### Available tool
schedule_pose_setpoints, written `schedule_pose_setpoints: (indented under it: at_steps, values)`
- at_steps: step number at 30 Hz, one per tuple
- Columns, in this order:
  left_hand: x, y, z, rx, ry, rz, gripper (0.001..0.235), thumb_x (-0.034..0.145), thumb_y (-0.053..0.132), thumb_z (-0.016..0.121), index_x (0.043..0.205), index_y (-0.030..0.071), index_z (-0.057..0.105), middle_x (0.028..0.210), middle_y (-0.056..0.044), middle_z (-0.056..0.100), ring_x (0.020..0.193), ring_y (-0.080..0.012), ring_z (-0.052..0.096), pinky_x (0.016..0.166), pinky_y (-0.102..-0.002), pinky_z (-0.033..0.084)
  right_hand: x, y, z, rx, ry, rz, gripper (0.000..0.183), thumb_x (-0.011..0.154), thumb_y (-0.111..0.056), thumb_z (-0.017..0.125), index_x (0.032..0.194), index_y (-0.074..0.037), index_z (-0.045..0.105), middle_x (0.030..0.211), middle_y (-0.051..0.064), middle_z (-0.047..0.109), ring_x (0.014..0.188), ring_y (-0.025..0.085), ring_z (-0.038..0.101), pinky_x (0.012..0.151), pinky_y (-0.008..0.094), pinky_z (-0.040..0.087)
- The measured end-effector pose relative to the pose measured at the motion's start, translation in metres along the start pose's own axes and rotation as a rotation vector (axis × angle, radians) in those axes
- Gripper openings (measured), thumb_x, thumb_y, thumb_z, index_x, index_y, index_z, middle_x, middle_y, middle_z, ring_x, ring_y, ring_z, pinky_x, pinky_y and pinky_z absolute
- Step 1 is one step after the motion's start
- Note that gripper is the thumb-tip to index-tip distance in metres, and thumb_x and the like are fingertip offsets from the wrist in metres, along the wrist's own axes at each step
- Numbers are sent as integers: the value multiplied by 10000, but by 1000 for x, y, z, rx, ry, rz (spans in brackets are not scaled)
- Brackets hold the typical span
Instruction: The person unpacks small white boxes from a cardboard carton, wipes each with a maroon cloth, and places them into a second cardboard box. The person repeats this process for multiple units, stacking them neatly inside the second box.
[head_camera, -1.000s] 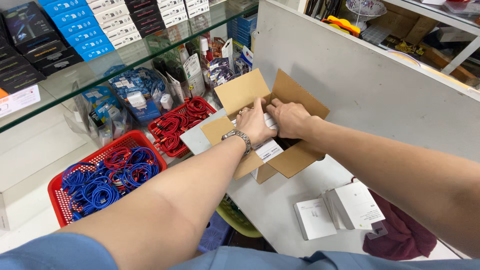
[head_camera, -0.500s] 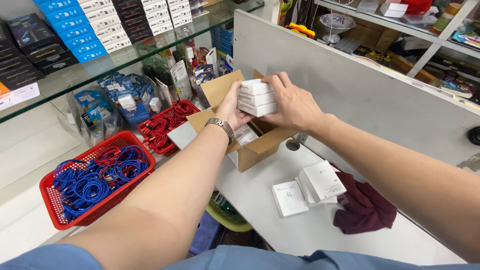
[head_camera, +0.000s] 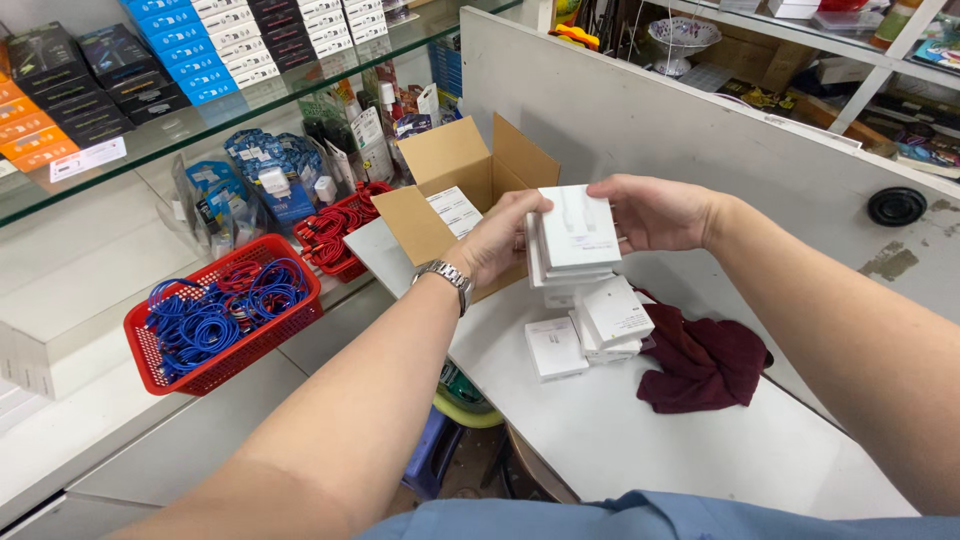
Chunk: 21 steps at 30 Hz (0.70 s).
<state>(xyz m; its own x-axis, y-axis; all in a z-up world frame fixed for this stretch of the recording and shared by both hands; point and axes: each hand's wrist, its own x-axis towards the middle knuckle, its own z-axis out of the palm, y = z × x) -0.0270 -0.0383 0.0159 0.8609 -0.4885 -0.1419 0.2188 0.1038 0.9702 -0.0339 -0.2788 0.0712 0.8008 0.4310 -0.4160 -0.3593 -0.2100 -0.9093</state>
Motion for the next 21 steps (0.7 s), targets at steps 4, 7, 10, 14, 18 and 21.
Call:
schedule_pose_setpoints:
  at_steps: [4, 7, 10, 14, 18, 21]
  values:
    - [-21, -10, 14, 80, -178, -169, 838, 743, 575, 710, 1452, 217, 443, 1330, -127, 593, 1239, -260, 599, 1072, -435, 475, -20, 19, -2, -27, 5, 77, 572, 869, -466, 555, 1303, -104, 646, 1200, 55, 744, 1069, 168, 683, 941, 347, 507]
    - [-26, -33, 23, 174, -240, -393, 890, 797, 552, 765, 1468, 50, 464, 1328, -240, 589, 1259, -338, 630, 1107, -440, 523, -20, 36, 9, -103, 66, 123, 580, 894, -466, 593, 1328, -84, 649, 1198, 75, 721, 1077, 183, 656, 951, 349, 475]
    - [-35, -64, 17, -113, -90, -501, 870, 758, 403, 842, 1441, 26, 458, 1361, -213, 583, 1245, -311, 628, 1053, -439, 550, -15, 48, 16, -189, 103, 64, 585, 914, -484, 612, 1342, -86, 629, 1235, 77, 700, 1116, 177, 652, 1002, 343, 490]
    - [-34, -99, -6, -35, 117, -643, 860, 686, 332, 868, 1426, 76, 512, 1321, -189, 603, 1200, -292, 634, 1034, -460, 551, -13, 56, 6, -111, 258, -6, 582, 923, -477, 615, 1364, -103, 549, 1272, 109, 685, 1154, 212, 652, 1001, 371, 560]
    - [-4, -126, -17, -81, 312, -764, 821, 750, 268, 860, 1443, 30, 489, 1372, -207, 574, 1267, -323, 635, 1086, -492, 550, -15, 66, -16, -106, 249, 55, 601, 906, -434, 634, 1385, -78, 561, 1301, 138, 666, 1196, 237, 641, 996, 393, 561]
    - [27, -144, -14, -78, 297, -788, 756, 867, 227, 772, 1487, 43, 379, 1476, -247, 418, 1358, -378, 538, 1159, -574, 440, -12, 80, -26, -285, 305, 107, 651, 900, -468, 614, 1433, -100, 543, 1409, 145, 594, 1318, 265, 547, 1081, 452, 500]
